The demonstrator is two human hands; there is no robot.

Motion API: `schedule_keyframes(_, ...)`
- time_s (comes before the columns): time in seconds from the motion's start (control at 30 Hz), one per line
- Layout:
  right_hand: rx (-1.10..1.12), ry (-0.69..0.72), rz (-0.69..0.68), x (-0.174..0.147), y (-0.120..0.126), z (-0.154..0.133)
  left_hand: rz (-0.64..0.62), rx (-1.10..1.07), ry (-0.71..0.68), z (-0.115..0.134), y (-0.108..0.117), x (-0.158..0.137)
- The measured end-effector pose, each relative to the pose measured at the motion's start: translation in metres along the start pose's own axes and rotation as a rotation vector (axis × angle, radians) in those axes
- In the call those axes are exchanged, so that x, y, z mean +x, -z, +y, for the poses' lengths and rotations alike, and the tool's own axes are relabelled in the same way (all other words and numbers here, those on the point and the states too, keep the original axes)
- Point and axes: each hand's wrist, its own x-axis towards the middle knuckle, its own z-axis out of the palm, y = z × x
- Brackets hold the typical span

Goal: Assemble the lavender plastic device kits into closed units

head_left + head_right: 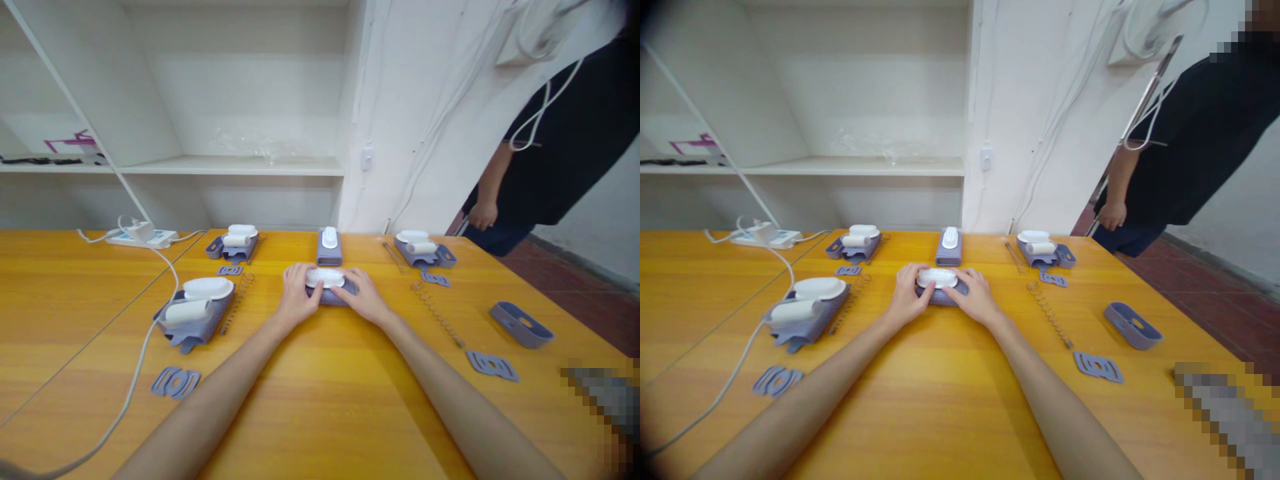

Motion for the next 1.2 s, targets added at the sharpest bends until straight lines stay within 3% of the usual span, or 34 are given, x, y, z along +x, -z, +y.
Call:
schedule_keyframes(0.23, 0.045, -0.003, 0.020, -0.001, -0.002, 0.001, -0.014, 0.032, -0.035, -0.001, -0.001, -0.001)
schedule_keyframes(0.5, 0.100, -0.008, 0.061, 0.002, -0.005, 0.004, 0.061, 0.271, -0.001, 0.008, 0.001, -0.005)
schedule_keyframes(0.93, 0.112, 0.003, 0.040, -0.001, -0.002, 0.006, -0.024, 0.212, -0.090, 0.003, 0.001, -0.006)
schedule_keyframes(1.2, 0.103, -0.027, 0.101, 0.001, -0.005, 0.008, 0.048, 0.274, 0.045, 0.006, -0.001, -0.011)
